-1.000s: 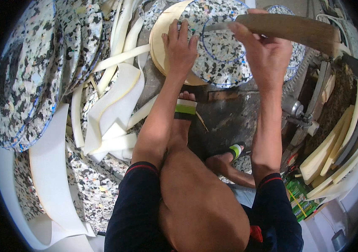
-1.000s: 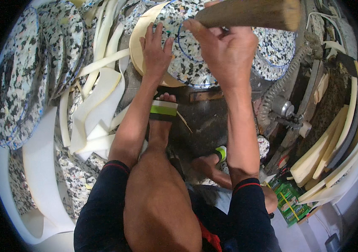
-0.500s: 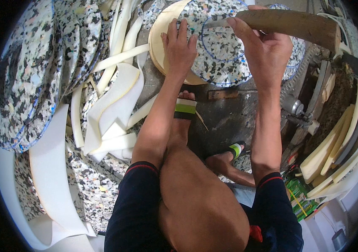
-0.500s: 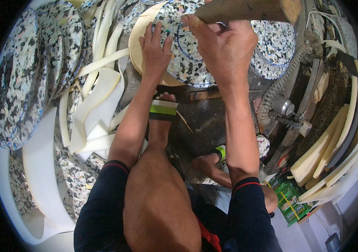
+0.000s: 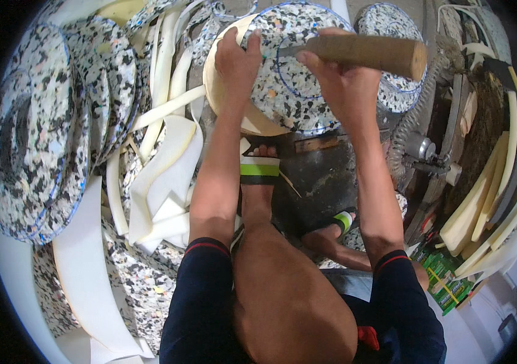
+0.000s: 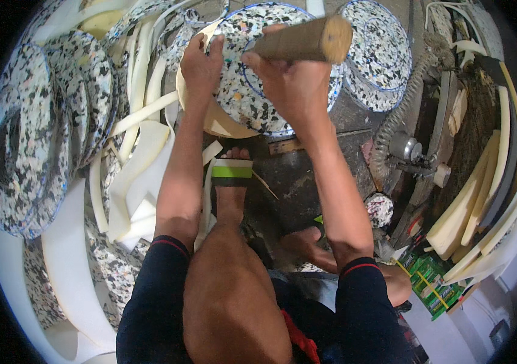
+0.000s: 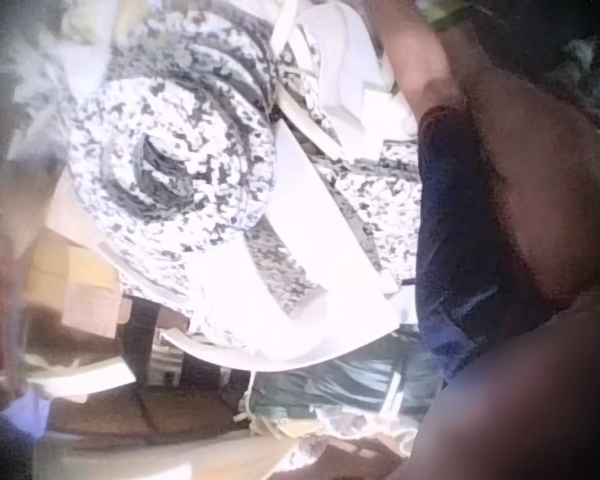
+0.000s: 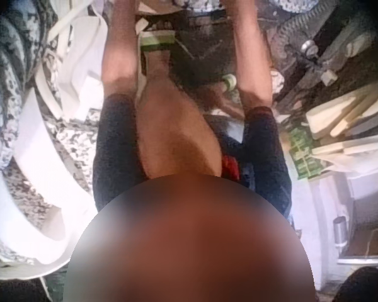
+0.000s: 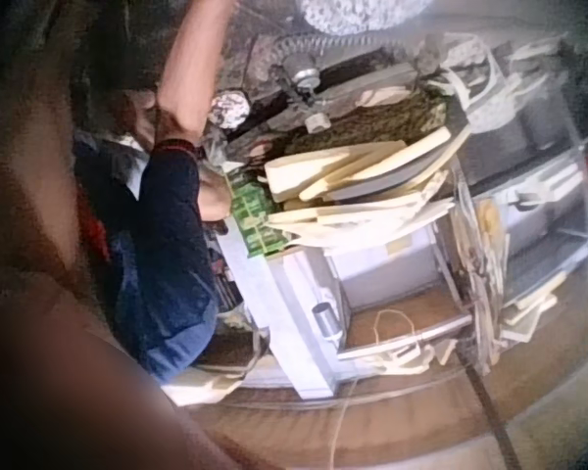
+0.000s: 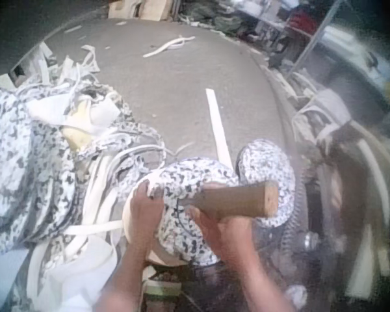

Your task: The person uses a chisel to carve circular outlines into round composite discs made of compressed plastic fragments. They repeatedly position the chisel along the marked lines, tap it with a mallet, and rotate the disc to continue the cut. Finished discs are set aside and new ones are brought into place.

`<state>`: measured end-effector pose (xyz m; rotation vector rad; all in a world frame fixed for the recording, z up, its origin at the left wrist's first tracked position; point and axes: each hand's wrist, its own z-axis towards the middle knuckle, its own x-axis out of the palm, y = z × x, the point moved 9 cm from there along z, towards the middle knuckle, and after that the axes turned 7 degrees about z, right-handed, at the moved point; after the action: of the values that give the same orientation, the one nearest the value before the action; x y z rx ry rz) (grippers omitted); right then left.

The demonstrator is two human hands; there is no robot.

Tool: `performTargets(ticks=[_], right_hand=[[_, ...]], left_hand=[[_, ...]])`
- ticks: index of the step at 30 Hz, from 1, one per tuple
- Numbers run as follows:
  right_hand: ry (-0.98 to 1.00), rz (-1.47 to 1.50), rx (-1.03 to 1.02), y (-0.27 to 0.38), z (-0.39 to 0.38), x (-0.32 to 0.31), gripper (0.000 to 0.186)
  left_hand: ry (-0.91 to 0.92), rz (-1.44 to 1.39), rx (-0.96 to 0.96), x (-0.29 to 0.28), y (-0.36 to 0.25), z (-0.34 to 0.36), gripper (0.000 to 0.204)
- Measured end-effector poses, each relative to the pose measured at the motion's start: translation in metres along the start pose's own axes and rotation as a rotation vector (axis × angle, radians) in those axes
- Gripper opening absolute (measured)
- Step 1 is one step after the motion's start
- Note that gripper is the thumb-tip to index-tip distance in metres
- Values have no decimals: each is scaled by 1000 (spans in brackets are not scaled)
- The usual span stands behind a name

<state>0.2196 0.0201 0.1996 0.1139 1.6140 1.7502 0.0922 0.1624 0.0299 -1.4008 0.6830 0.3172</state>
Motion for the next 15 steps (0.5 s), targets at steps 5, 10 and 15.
performTargets(ticks=[5,10,15], right_hand=[[-9,25,52,16,-17,-14,41],[87,-167,-124,77,-34,-34,36],[351,-113,47,55,-36,-17,40]], left_hand=[[422,-85,-239,23,9,10,71],[146,-611,-332,-3,10,-71,57],[309,-340,-429,-14,13,-114,47]])
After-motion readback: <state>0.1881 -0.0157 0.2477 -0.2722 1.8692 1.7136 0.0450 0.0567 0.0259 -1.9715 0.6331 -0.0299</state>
